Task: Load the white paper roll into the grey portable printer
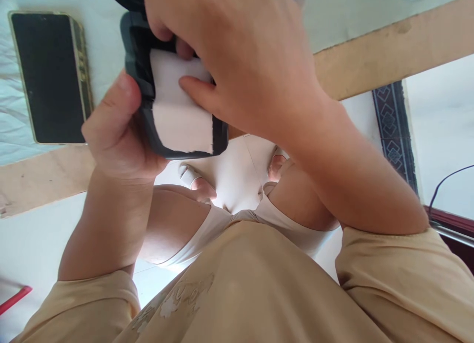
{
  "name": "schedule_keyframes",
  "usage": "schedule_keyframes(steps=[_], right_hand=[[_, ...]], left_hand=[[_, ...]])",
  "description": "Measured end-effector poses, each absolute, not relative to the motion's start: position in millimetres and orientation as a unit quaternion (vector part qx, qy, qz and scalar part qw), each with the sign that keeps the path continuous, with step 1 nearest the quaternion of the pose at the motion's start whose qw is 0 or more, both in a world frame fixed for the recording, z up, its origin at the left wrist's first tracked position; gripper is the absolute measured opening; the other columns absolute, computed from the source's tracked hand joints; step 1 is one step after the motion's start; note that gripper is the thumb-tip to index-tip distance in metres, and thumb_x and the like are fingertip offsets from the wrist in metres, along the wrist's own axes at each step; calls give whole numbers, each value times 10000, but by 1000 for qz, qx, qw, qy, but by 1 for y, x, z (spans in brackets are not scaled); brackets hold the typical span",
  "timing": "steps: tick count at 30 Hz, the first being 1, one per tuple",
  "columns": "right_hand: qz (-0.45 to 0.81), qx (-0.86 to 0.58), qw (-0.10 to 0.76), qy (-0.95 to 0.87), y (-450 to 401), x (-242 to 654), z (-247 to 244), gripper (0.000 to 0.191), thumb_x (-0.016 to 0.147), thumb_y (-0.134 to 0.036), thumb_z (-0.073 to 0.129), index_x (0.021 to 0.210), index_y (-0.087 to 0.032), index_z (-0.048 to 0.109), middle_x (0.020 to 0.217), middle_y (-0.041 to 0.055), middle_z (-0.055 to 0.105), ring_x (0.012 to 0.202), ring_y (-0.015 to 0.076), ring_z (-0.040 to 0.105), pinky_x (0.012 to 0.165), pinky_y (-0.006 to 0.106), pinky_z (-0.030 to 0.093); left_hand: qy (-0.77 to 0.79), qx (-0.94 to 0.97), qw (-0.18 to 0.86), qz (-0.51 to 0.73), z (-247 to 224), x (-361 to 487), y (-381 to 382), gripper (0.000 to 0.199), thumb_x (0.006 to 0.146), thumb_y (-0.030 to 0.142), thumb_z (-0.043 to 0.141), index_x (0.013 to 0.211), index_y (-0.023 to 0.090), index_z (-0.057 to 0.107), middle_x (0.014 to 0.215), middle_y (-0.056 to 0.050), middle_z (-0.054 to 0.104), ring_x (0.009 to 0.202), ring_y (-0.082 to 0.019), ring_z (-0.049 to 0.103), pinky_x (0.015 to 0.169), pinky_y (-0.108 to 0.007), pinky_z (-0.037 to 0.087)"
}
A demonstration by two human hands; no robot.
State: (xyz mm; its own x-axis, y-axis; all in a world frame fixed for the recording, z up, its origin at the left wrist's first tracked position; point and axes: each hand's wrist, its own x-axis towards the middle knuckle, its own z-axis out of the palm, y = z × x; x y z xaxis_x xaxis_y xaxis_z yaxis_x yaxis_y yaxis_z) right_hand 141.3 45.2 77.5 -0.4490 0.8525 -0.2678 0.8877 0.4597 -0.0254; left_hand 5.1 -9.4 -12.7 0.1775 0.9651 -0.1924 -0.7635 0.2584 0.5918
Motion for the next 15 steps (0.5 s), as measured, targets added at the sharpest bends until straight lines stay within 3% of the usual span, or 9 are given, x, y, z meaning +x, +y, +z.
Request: schedule_keyframes(steps=[5, 7, 9, 11, 13, 15], right_hand=[[-92, 460, 116, 876, 47, 143, 75, 403, 784, -432, 365, 1115, -291, 548, 1029, -87, 496, 1012, 56, 469, 894, 187, 411], [-104, 452, 117, 878, 48, 145, 74, 381, 791, -412, 405, 1114, -277, 553, 995, -61, 481, 1018, 41, 467, 713, 50, 408], [-131, 464, 119, 868, 49, 146, 75, 403, 780, -382, 458, 1161, -265, 518, 918, -39, 481, 954, 4, 472, 484, -47, 204], [-154, 457, 100, 870, 47, 149, 76, 425, 771, -354, 486, 1180, -242, 490, 900, -47, 492, 913, -39, 464, 440, -83, 22], [-187, 432, 51, 881, 44, 152, 80, 438, 757, -322, 478, 1183, -223, 481, 959, -85, 520, 898, -79, 464, 504, -148, 49], [-298, 456, -43, 837, 43, 158, 83, 422, 776, -318, 349, 1129, -185, 537, 1007, -94, 547, 887, -70, 505, 552, -139, 195]], left_hand=[[198, 198, 757, 590, -19, 2, -11, 159, 910, 217, 437, 977, 120, 544, 880, -67, 521, 898, -151, 600, 609, -183, 507], [215, 202, 752, 590, -19, 3, -11, 192, 898, 244, 466, 991, 98, 550, 913, -81, 540, 858, -142, 600, 534, -150, 457], [227, 210, 747, 588, -17, 4, -12, 223, 888, 268, 493, 988, 78, 553, 930, -95, 555, 768, -112, 588, 480, -132, 402], [230, 211, 748, 586, -14, 5, -12, 240, 889, 265, 491, 1021, 70, 539, 965, -108, 563, 722, -95, 579, 471, -135, 389], [231, 190, 744, 597, -11, 6, -12, 218, 908, 236, 458, 1046, 74, 506, 992, -111, 560, 777, -109, 599, 510, -147, 421], [218, 174, 737, 615, -9, 6, -11, 162, 924, 165, 400, 997, 70, 509, 913, -89, 559, 880, -121, 613, 564, -149, 448]])
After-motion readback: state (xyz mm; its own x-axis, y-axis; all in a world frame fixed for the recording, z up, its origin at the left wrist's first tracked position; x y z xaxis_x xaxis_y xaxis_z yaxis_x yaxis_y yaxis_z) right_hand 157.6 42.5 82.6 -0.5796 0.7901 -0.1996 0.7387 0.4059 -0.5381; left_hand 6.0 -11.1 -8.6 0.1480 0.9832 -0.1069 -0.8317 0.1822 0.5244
